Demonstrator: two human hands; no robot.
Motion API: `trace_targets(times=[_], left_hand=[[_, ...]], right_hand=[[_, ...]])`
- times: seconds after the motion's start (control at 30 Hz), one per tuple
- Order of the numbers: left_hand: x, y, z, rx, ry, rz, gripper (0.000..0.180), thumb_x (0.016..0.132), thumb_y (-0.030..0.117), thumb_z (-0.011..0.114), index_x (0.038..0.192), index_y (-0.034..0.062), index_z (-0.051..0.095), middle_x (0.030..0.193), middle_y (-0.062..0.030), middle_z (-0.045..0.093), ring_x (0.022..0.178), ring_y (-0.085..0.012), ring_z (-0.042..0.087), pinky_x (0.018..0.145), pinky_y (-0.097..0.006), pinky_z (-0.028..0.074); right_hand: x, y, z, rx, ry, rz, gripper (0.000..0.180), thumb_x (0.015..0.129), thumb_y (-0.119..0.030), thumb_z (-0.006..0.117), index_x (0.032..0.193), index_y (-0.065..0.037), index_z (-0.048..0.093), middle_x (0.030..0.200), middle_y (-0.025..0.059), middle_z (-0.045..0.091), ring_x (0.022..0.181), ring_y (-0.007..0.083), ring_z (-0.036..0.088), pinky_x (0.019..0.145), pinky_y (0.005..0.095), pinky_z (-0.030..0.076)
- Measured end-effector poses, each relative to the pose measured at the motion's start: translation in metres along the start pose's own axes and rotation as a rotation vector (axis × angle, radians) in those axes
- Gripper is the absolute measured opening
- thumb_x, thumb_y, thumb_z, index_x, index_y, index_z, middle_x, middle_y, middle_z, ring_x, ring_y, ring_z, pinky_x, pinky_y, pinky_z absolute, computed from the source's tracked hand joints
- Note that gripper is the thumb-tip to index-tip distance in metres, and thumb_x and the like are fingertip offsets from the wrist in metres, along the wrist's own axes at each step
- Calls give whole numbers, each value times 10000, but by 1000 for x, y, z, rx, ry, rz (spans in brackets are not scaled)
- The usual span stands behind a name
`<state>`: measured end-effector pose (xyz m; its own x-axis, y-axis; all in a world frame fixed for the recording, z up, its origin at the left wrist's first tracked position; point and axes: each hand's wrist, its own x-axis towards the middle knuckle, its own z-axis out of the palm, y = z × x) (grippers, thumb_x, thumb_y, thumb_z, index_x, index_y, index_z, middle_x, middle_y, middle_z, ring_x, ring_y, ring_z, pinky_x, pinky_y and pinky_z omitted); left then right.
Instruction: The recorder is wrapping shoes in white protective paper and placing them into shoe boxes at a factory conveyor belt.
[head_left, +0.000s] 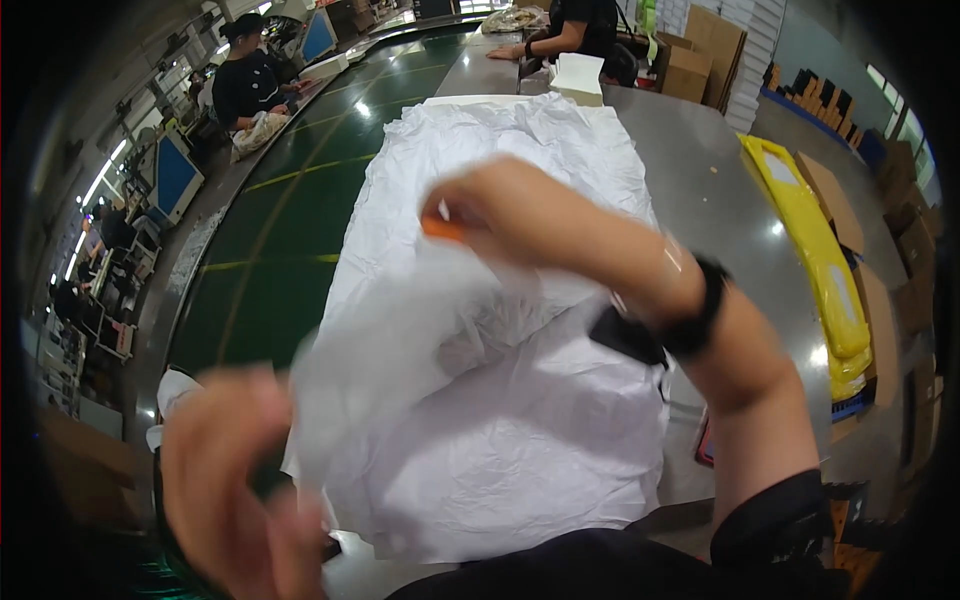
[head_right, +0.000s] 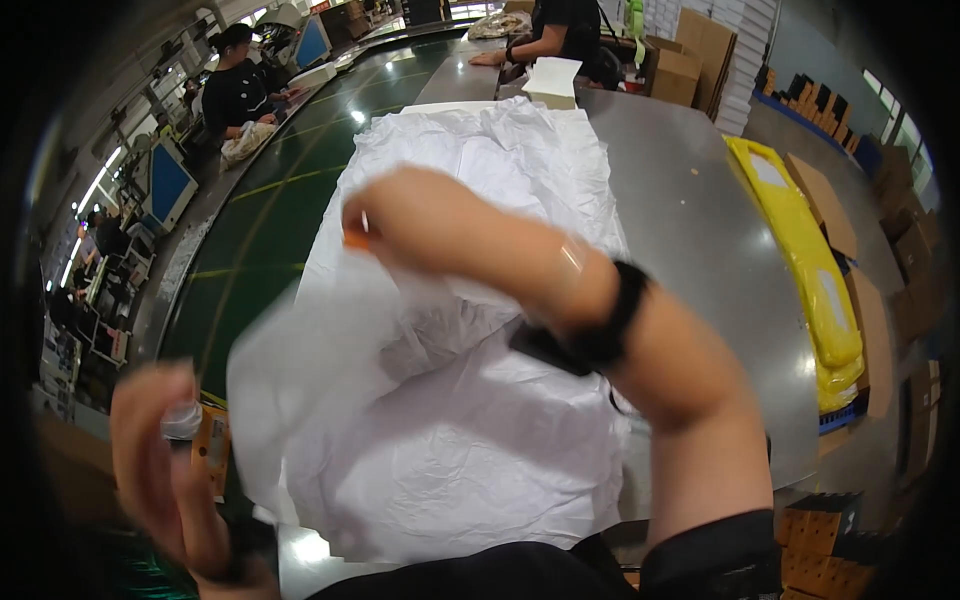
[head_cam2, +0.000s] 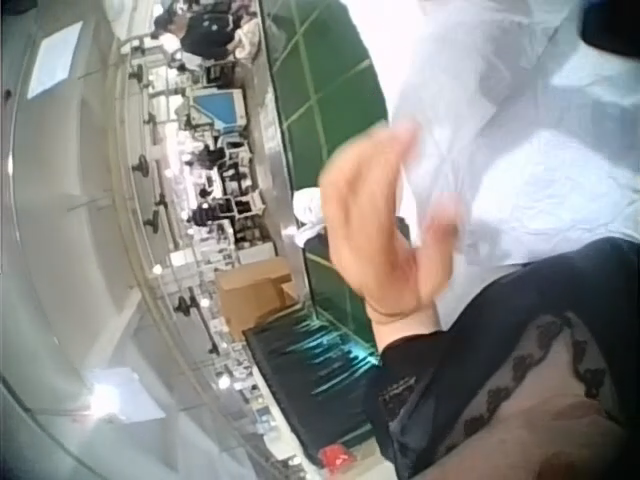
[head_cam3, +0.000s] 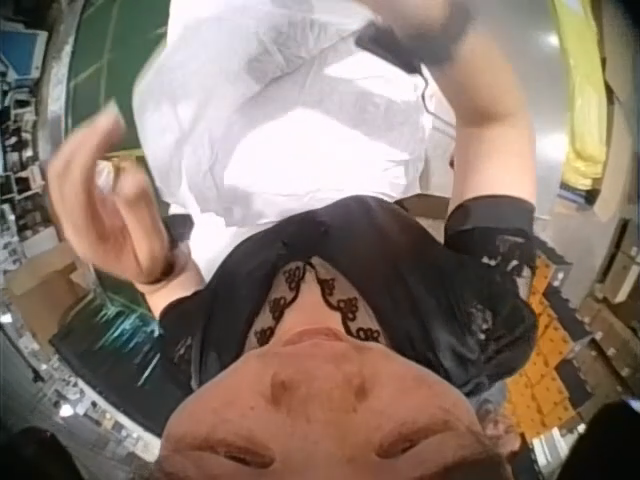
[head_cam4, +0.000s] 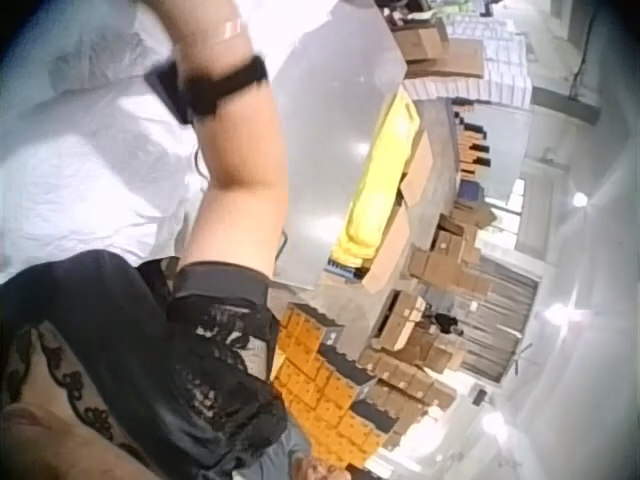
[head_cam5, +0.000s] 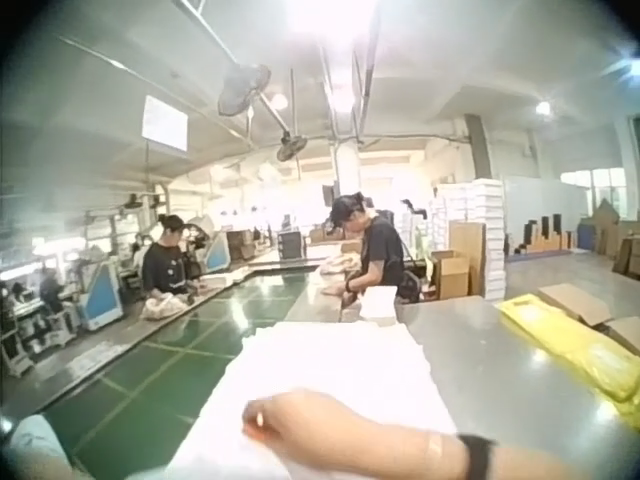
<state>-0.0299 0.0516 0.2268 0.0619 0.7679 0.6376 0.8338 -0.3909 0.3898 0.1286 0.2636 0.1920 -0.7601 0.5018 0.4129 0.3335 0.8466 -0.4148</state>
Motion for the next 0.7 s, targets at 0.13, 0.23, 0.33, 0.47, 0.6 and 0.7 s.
trace_targets(times=[0.13, 0.23, 0.33, 0.47, 0.6, 0.7], left_hand=[[-4, 27, 50, 74, -657, 213, 732, 661, 312, 744, 1257, 6, 447, 1211, -211, 481, 1152, -370, 449, 982, -492, 324], [-4, -64, 135, 572, -513, 112, 935, 594, 322, 789, 1352, 20, 334, 1400, -206, 303, 1307, -376, 266, 1042, -569, 187], [19, -106, 113, 636, -545, -57, 953, 546, 305, 814, 1324, -17, 368, 1341, -209, 407, 1269, -355, 358, 1036, -495, 270], [32, -142, 103, -167, -1082, -405, 751, 564, 252, 790, 1204, -14, 499, 1068, -202, 600, 1039, -305, 563, 891, -367, 433], [18, -144, 69, 415, -1096, -502, 737, 569, 284, 798, 1181, -19, 520, 1096, -210, 598, 997, -327, 578, 854, -359, 453], [-30, -104, 35, 445, -334, -135, 662, 648, 284, 778, 1173, -27, 524, 1136, -218, 570, 1053, -351, 544, 899, -365, 421]], right_hand=[[80, 55, 26, 38, -220, 154, 187, 817, -168, 609, 958, -55, 657, 797, 86, 646, 696, 192, 599, 630, 316, 475], [63, 83, 31, 757, 222, 345, 284, 841, -220, 608, 1011, 6, 618, 949, 44, 617, 863, 126, 560, 739, 252, 445], [11, 55, 18, 452, 333, 200, 346, 841, -236, 649, 1070, 14, 579, 964, 61, 623, 908, 130, 570, 819, 276, 451], [-37, 17, 44, -64, -56, -348, 748, 608, -320, 813, 1213, -28, 485, 1145, 189, 552, 1068, 316, 536, 899, 351, 425], [-26, 46, 75, 213, -433, 55, 684, 588, -291, 837, 1148, -53, 523, 1071, 150, 605, 1001, 266, 579, 845, 325, 442], [-14, 57, 70, 243, -553, 218, 614, 575, -265, 836, 1076, -61, 546, 962, 126, 643, 917, 256, 609, 779, 315, 459]])
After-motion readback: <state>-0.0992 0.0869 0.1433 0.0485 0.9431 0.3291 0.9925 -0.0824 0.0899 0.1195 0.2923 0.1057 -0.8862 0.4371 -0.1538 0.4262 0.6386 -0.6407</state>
